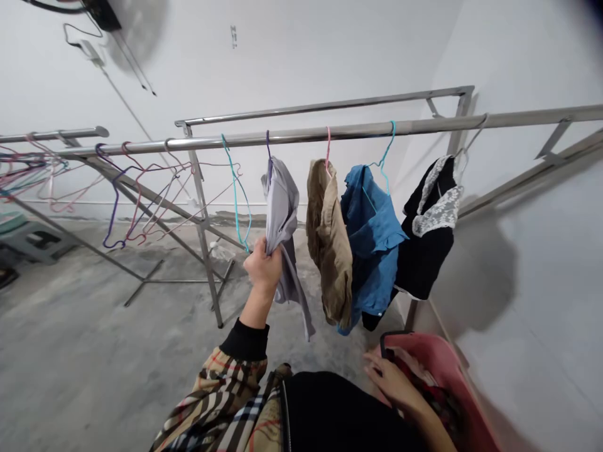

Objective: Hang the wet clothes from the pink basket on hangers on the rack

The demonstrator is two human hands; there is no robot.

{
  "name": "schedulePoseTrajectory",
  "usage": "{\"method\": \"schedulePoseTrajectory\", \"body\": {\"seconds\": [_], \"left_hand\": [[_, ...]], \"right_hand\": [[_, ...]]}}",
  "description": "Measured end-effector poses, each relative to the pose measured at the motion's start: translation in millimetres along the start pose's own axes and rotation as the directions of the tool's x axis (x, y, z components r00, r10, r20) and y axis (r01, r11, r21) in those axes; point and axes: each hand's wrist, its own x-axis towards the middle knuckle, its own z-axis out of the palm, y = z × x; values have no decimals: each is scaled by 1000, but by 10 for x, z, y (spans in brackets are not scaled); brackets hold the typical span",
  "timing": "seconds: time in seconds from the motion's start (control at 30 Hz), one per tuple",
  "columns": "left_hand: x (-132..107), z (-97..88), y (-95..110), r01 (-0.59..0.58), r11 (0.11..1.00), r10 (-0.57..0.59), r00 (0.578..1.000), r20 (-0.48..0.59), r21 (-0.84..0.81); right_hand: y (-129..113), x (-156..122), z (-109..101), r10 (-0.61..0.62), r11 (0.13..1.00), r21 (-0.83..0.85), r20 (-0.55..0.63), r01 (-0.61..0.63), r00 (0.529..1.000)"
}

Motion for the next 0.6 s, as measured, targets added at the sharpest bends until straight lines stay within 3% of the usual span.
{"method": "schedulePoseTrajectory", "body": {"seconds": [0.1,0.2,0.33,0.4,0.47,0.5,0.6], "left_hand": [[-45,12,-62,4,1000,-4,1000,-23,13],[-82,48,-126,45,998,-44,999,25,-45],[-146,127,-191,143,962,-98,977,190,-233],[-212,146,-185,194,942,-96,938,334,-274],[-324,133,-131,213,934,-26,840,542,-286],[-399,114,-84,203,936,41,748,663,-286],[-687,38,118,121,942,254,349,902,-312]], "right_hand": [[21,-26,17,-27,1000,9,58,27,998],[87,-50,8,-30,1000,11,70,30,997],[187,-36,3,-11,999,39,34,10,999],[187,-19,0,-29,997,70,7,28,1000],[122,-4,-10,-59,992,111,-30,62,998],[61,1,-17,-73,987,141,-50,79,996],[-219,9,-39,-89,963,246,-101,111,991]]}}
